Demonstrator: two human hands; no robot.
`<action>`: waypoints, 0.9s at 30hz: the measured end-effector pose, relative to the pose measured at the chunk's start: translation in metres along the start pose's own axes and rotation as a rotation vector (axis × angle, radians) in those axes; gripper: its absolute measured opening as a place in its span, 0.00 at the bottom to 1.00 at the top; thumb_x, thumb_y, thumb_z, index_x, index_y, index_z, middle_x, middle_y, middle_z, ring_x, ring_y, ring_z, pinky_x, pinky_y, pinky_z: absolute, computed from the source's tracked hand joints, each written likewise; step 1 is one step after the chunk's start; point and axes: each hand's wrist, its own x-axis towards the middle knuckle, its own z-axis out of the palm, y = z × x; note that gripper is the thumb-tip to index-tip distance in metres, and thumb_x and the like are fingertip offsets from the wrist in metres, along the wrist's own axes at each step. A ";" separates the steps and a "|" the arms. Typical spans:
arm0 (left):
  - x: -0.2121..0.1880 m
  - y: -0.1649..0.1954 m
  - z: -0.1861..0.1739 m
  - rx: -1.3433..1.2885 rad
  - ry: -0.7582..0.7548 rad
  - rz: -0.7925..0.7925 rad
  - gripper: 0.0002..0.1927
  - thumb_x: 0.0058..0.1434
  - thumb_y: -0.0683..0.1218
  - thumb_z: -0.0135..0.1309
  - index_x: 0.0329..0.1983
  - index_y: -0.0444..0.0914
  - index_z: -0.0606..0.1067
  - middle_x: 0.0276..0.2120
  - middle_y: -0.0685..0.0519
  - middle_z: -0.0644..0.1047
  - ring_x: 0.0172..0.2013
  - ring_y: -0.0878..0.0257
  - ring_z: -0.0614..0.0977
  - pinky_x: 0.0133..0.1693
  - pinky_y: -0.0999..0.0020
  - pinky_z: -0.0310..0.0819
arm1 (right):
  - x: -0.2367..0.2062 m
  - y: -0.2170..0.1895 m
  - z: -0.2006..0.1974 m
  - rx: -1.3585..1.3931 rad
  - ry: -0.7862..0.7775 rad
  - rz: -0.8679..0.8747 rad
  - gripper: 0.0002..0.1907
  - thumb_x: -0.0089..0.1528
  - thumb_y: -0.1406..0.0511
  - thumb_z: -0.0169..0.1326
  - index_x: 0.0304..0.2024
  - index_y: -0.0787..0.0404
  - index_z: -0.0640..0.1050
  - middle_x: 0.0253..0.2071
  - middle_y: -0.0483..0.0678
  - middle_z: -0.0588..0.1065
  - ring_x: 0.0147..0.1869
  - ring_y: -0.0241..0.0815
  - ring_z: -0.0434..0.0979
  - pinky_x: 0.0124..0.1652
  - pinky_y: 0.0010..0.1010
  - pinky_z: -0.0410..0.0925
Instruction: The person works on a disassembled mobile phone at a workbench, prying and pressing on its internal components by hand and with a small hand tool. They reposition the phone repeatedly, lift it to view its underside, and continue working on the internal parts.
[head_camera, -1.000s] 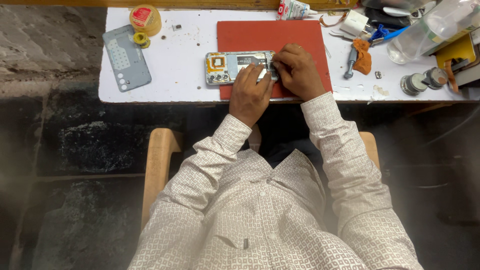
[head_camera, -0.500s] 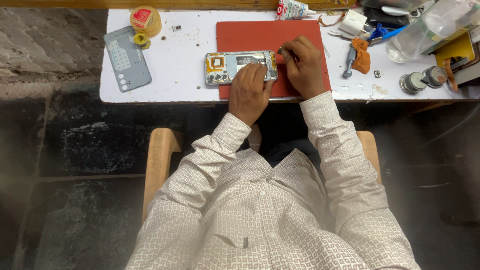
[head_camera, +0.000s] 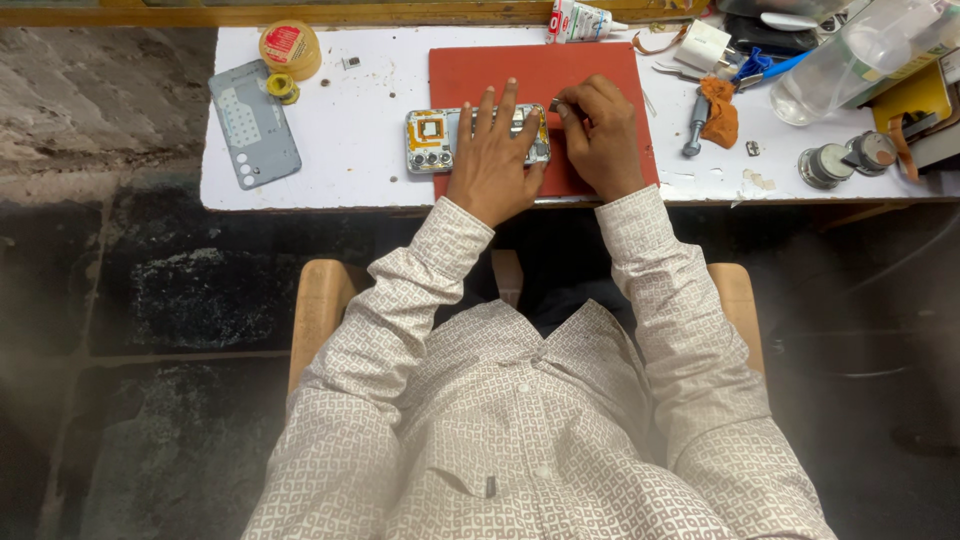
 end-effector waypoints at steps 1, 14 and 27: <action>0.000 0.000 -0.001 0.001 0.001 0.008 0.31 0.60 0.56 0.58 0.65 0.40 0.71 0.72 0.36 0.55 0.71 0.38 0.55 0.69 0.37 0.43 | 0.000 0.000 0.000 -0.002 0.000 -0.001 0.03 0.64 0.77 0.57 0.40 0.68 0.79 0.36 0.52 0.74 0.38 0.48 0.75 0.36 0.35 0.67; -0.010 0.010 -0.003 0.004 0.131 0.089 0.12 0.62 0.49 0.63 0.43 0.37 0.82 0.71 0.43 0.63 0.72 0.46 0.60 0.73 0.41 0.44 | 0.000 -0.004 0.000 -0.022 0.015 -0.012 0.03 0.64 0.76 0.58 0.40 0.68 0.79 0.36 0.52 0.74 0.39 0.49 0.75 0.37 0.37 0.68; -0.020 0.008 0.001 -0.015 0.088 0.068 0.22 0.68 0.53 0.56 0.59 0.35 0.74 0.68 0.39 0.66 0.71 0.45 0.62 0.71 0.41 0.46 | 0.001 0.013 0.010 0.036 -0.071 0.005 0.01 0.71 0.73 0.48 0.44 0.67 0.72 0.47 0.54 0.79 0.49 0.54 0.78 0.48 0.41 0.70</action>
